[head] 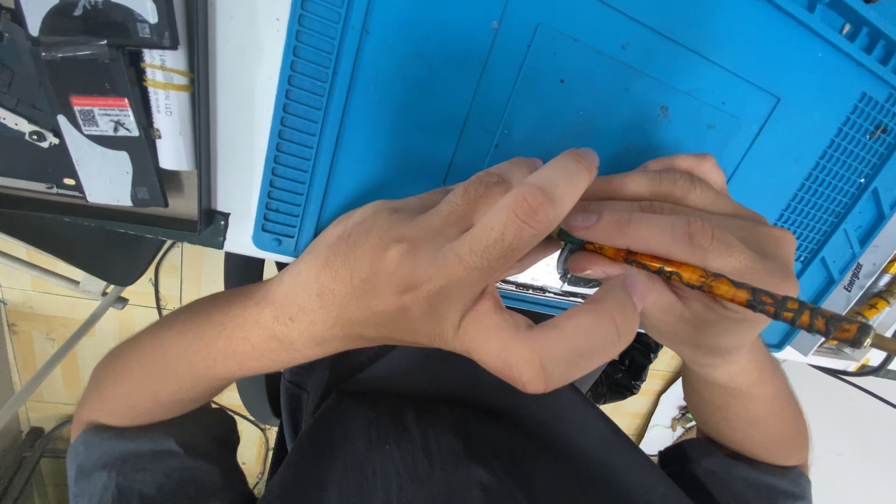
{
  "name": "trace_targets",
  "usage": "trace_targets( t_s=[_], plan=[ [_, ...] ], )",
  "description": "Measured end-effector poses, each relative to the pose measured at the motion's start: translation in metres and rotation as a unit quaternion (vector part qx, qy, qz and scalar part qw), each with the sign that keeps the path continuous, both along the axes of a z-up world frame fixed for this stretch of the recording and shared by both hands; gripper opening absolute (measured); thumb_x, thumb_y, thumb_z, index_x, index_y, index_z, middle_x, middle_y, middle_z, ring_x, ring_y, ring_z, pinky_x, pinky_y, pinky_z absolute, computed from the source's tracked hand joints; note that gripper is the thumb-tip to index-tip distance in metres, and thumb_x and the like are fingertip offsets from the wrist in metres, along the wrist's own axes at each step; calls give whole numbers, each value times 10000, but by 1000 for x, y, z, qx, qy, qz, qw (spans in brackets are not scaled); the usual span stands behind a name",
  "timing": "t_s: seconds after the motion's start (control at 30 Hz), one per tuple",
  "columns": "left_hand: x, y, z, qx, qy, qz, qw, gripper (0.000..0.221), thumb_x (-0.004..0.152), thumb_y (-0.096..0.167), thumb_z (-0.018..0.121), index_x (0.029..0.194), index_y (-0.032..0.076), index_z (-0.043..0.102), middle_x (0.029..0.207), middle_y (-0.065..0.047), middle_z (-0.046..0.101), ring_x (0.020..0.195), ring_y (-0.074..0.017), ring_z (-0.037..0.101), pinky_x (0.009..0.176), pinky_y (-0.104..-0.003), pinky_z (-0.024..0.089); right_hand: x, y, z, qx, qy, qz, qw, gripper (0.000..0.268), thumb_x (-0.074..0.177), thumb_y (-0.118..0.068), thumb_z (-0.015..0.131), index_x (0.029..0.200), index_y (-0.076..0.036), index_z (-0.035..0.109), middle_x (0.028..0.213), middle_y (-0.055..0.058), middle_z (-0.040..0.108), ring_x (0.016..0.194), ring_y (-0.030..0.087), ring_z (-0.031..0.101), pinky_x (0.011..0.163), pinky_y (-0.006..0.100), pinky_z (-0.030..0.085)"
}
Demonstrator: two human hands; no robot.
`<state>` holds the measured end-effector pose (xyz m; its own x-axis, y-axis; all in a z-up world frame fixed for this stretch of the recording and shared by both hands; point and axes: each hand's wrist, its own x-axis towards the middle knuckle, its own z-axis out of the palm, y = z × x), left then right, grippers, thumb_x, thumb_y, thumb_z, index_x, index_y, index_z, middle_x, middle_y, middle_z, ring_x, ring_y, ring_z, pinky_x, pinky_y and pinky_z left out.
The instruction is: Technician performing final assembly of a mobile phone by securing internal components with a screwdriver.
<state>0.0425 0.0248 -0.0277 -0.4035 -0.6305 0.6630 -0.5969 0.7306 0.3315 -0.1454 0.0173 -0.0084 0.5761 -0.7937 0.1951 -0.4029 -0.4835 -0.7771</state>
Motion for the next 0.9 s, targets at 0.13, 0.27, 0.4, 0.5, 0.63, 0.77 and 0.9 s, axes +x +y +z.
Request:
trace_targets(
  t_s=[0.13, 0.27, 0.4, 0.5, 0.63, 0.77, 0.9],
  plan=[
    [6, -1, -2, -32, -61, -25, 997, 361, 912, 143, 606, 1101, 226, 310, 1033, -166, 450, 809, -164, 701, 531, -167, 467, 0, 0, 1, 28, -10, -1, 1000, 131, 725, -98, 583, 820, -10, 564, 828, 106, 605, 876, 262, 615, 819, 330, 428],
    [7, -2, -2, -42, -88, -35, 995, 382, 943, 139, 610, 1121, 215, 280, 1048, -178, 433, 832, -172, 706, 561, -171, 489, 1, -1, 2, 26, -4, -1, 1000, 146, 709, -67, 609, 823, 12, 564, 825, 129, 608, 854, 276, 622, 797, 335, 436],
    [7, -2, -2, -50, -70, -39, 995, 376, 936, 147, 619, 1115, 205, 294, 1032, -183, 429, 821, -190, 696, 587, -191, 539, 0, -1, 4, 40, -1, -4, 999, 167, 712, -93, 603, 842, 7, 567, 839, 127, 607, 849, 259, 619, 802, 332, 427],
    [9, -1, -1, -54, -92, -40, 993, 386, 956, 141, 622, 1123, 211, 282, 1049, -184, 415, 833, -186, 690, 596, -197, 538, 1, 0, 4, 46, 1, -8, 999, 158, 715, -93, 600, 841, -1, 570, 843, 121, 607, 855, 257, 619, 814, 332, 425],
    [7, 1, -2, -40, -63, -41, 996, 393, 924, 131, 640, 1126, 214, 313, 1052, -192, 406, 835, -208, 698, 596, -209, 549, 0, 0, 4, 45, -2, -13, 999, 169, 708, -91, 616, 843, -3, 568, 839, 114, 609, 865, 260, 622, 812, 327, 428],
    [7, 0, -1, -45, -82, -44, 995, 397, 944, 120, 627, 1133, 212, 290, 1059, -187, 400, 838, -199, 683, 592, -210, 536, 1, 0, 5, 44, 5, -16, 999, 161, 710, -82, 620, 841, -2, 571, 853, 121, 607, 848, 249, 621, 807, 321, 427],
    [5, -1, 0, -49, -57, -37, 997, 372, 891, 144, 615, 1086, 205, 304, 1002, -171, 437, 777, -185, 672, 538, -188, 491, 4, 0, 4, 55, -34, -17, 998, 153, 725, -73, 592, 840, 18, 548, 850, 147, 594, 839, 254, 614, 777, 306, 479]
  ],
)
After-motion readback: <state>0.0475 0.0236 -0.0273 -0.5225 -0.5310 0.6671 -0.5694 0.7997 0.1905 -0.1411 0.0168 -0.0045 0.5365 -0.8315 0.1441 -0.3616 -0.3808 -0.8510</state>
